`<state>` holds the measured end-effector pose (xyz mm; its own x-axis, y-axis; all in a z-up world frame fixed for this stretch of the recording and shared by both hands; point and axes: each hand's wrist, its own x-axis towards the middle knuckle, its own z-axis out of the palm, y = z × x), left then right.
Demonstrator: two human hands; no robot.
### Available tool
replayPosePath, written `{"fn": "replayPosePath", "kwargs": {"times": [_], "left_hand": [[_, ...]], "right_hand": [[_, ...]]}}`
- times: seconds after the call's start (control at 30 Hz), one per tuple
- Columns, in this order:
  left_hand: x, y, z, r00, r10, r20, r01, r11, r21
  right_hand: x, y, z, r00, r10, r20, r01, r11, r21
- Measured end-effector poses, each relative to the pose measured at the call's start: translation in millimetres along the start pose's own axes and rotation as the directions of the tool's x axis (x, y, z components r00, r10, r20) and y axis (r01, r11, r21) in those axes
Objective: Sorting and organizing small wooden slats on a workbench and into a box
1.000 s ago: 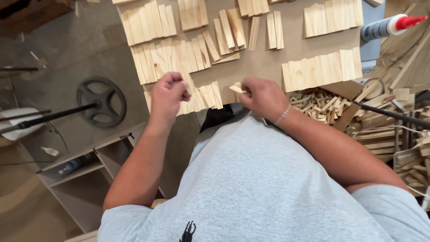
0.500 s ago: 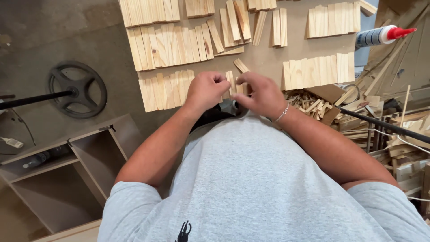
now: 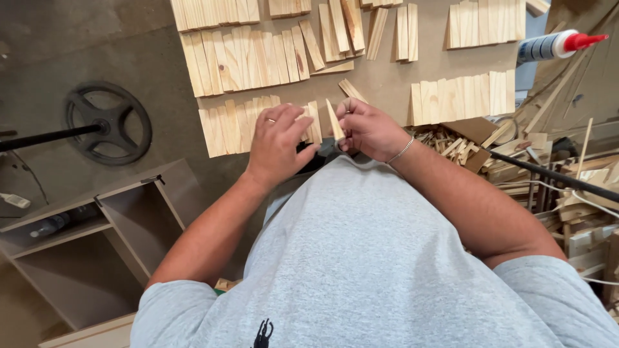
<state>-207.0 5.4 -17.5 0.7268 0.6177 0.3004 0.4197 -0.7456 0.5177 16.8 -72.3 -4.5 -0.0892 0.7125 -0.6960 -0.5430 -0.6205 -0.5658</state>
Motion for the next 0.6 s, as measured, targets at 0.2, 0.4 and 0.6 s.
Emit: {"fn": "replayPosePath", "kwargs": {"times": [0.2, 0.4, 0.6], "left_hand": [[0, 12, 1, 0.998, 0.034, 0.051, -0.04, 0.993, 0.113], [-5, 10, 15, 1.0, 0.008, 0.026, -0.012, 0.985, 0.173], [-10, 4, 23, 0.999, 0.023, 0.041, -0.031, 0.98, 0.197]], "right_hand": [[-1, -5, -6, 0.999, -0.043, 0.017, 0.041, 0.993, 0.108], [9, -6, -1, 0.868, -0.489, -0.084, -0.021, 0.132, -0.991], [41, 21, 6, 0.656, -0.56, 0.505, 0.026, -0.652, -0.758]]}}
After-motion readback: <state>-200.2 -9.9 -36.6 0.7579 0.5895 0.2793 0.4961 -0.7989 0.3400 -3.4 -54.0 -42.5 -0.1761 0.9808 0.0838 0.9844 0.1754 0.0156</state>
